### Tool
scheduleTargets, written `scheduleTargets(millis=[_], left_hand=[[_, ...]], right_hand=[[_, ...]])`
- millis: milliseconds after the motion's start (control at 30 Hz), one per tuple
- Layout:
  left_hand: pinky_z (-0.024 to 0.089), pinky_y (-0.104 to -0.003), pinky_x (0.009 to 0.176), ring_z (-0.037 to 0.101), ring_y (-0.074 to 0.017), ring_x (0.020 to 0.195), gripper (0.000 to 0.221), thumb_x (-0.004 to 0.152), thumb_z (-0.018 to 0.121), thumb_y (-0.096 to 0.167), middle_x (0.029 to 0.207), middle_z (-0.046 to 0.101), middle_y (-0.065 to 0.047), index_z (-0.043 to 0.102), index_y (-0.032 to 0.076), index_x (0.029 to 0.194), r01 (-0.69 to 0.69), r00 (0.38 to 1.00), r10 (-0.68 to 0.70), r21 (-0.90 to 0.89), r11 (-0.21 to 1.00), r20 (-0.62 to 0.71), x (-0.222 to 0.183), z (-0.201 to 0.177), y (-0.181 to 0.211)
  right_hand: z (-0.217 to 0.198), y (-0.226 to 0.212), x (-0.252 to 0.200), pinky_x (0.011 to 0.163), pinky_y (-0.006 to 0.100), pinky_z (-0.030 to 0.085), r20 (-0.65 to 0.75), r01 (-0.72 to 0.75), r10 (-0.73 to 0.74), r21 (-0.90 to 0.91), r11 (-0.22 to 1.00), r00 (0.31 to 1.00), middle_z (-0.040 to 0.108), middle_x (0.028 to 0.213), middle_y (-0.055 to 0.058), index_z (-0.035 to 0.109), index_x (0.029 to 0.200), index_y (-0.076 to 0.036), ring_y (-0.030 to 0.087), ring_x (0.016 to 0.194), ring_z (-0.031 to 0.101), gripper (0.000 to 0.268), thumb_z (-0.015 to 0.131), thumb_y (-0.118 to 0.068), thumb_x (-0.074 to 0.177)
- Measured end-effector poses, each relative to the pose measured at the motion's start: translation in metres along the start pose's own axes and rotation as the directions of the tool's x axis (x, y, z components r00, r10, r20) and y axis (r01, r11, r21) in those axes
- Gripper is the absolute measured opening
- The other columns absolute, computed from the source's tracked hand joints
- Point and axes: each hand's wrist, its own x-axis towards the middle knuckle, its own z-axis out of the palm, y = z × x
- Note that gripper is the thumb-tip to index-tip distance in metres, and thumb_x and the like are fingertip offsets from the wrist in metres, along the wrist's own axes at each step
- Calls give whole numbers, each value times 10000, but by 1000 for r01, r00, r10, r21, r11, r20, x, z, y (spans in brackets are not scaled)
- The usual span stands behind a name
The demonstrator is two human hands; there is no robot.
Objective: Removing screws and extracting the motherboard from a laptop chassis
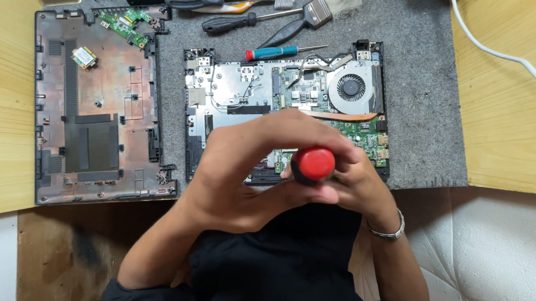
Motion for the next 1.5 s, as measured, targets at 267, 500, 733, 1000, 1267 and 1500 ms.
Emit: scheduleTargets(millis=[267,500,733,1000,1267,1500], left_hand=[[411,-354,812,464,-238,880,475,897,805,251,991,465,-102,396,103,1090,-33,989,48,106,994,-138,8,12,-3],[464,-347,1292,594,-239,1500,482,1123,534,88,1584,555,-107,341,72,1564,198,944,-196,21,980,264,-3,-19,-8],[572,-291,895,661,-179,950,401,902,833,156,1068,626,-73,539,79,1164,98,995,-96,93,991,-21,-10,-1,-33],[524,-323,1026,700,-266,1211,333,1045,633,128,1345,654,-121,502,63,1344,129,959,-140,61,990,248,-10,-20,-30],[528,-327,1007,664,-225,1118,380,1012,664,187,1222,626,-101,451,68,1303,138,982,-143,50,989,122,-5,-10,-29],[402,-316,790,479,-249,853,264,965,709,202,930,512,-100,528,15,1008,-2,999,-3,119,993,37,-2,-2,-39]], right_hand=[[-21,-84,64,669,312,340,-76,-140,152,152,978,985,485,833,75,495,820,-29,194,736,461,295,465,-207,1053],[-6,-34,16,719,369,554,-190,-126,102,-119,985,976,727,964,145,686,992,5,261,797,718,47,673,-21,954],[-9,-46,23,853,331,536,-119,-147,140,-53,988,983,755,1116,149,686,1181,-13,259,940,739,311,760,-98,892],[-7,-39,23,717,369,501,-15,-130,130,0,991,991,722,1077,129,670,1104,-6,297,829,718,146,593,-73,999],[-9,-43,33,927,419,475,-55,-98,96,-37,995,994,735,1140,117,628,1113,-29,324,1031,707,151,510,-94,1046],[-20,-48,38,1084,464,491,38,-90,88,28,996,995,696,1301,174,616,1238,-11,365,1221,675,249,559,-131,1027]])
